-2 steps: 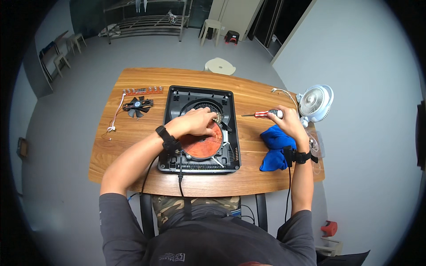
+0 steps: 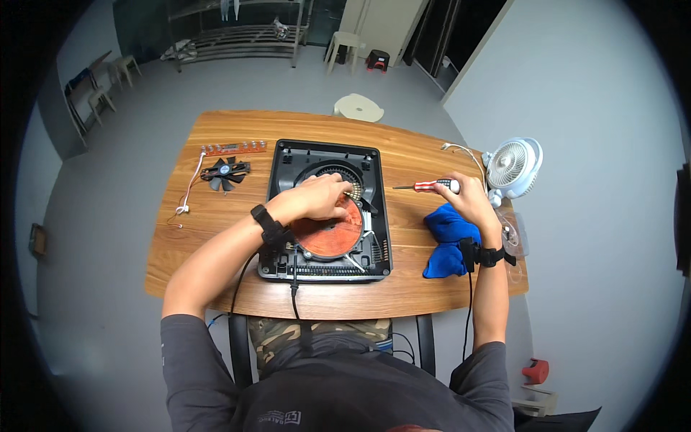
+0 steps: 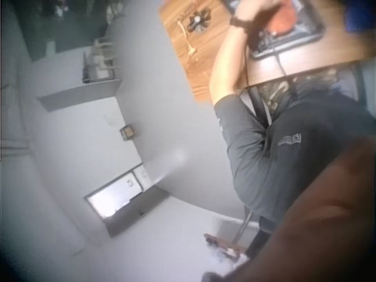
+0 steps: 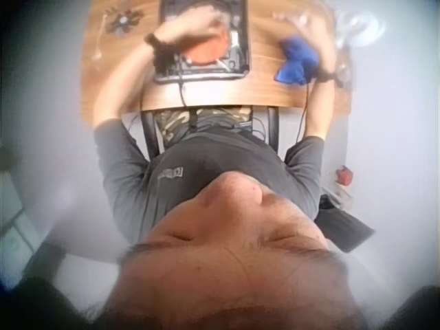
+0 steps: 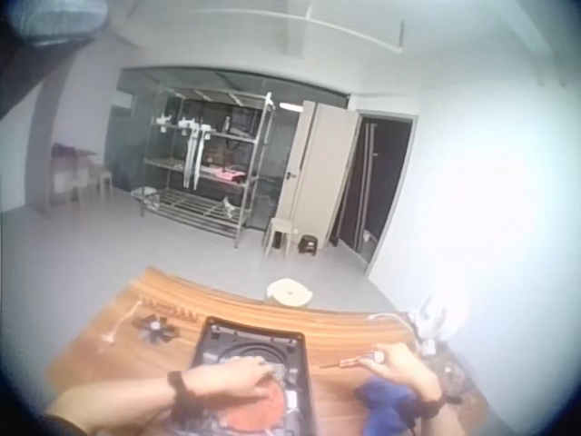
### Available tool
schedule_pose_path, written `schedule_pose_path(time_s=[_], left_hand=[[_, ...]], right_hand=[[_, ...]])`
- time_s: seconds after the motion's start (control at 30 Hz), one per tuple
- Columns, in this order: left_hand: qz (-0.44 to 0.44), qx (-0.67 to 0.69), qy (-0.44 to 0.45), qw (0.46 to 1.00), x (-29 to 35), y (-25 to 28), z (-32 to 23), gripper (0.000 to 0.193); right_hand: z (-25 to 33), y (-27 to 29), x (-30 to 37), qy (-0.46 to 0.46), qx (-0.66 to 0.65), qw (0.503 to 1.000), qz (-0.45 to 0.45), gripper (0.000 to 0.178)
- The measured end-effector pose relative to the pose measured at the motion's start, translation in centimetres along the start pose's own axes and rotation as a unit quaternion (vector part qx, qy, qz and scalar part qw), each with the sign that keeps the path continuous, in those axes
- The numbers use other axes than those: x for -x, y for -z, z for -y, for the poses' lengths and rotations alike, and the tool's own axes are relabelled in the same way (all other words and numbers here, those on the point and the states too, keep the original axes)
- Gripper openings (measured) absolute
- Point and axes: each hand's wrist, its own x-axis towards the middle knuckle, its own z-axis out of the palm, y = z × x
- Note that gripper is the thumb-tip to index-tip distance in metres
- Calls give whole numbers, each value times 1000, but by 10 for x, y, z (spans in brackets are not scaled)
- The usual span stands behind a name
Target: The person cleans the underside of a black plastic device with a blue cloth, then flips it over to access the interior. They place a copper-colored circular component and a small circuit board inside, then use a screwdriver to secure the parts. The person continues to adjust and tighten components within the device.
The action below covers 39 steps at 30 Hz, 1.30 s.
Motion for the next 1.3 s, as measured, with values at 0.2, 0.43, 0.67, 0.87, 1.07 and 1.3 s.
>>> schedule_pose_path(time_s=[0.2, 0.43, 0.67, 0.87, 1.07, 1.3], left_hand=[[-25, 4, 29, 999, 41, 25, 21, 49], [-93, 0, 79, 992, 87, 30, 66, 40], [-155, -68, 191, 967, 135, 47, 144, 30], [-144, -119, 239, 953, 140, 40, 181, 30], [-131, -179, 210, 952, 132, 26, 206, 30], [-117, -174, 232, 950, 118, 26, 196, 39]], right_hand=[[-27, -28, 3, 28, -10, 998, -47, 43], [-19, -47, -1, -20, -39, 998, -48, 40], [-17, -68, 10, -8, -46, 995, -90, 40], [-16, -98, 23, -62, 20, 998, 1, 38], [-37, -128, 39, -37, 40, 998, 39, 41], [-42, -139, 46, -50, 41, 998, 24, 43]])
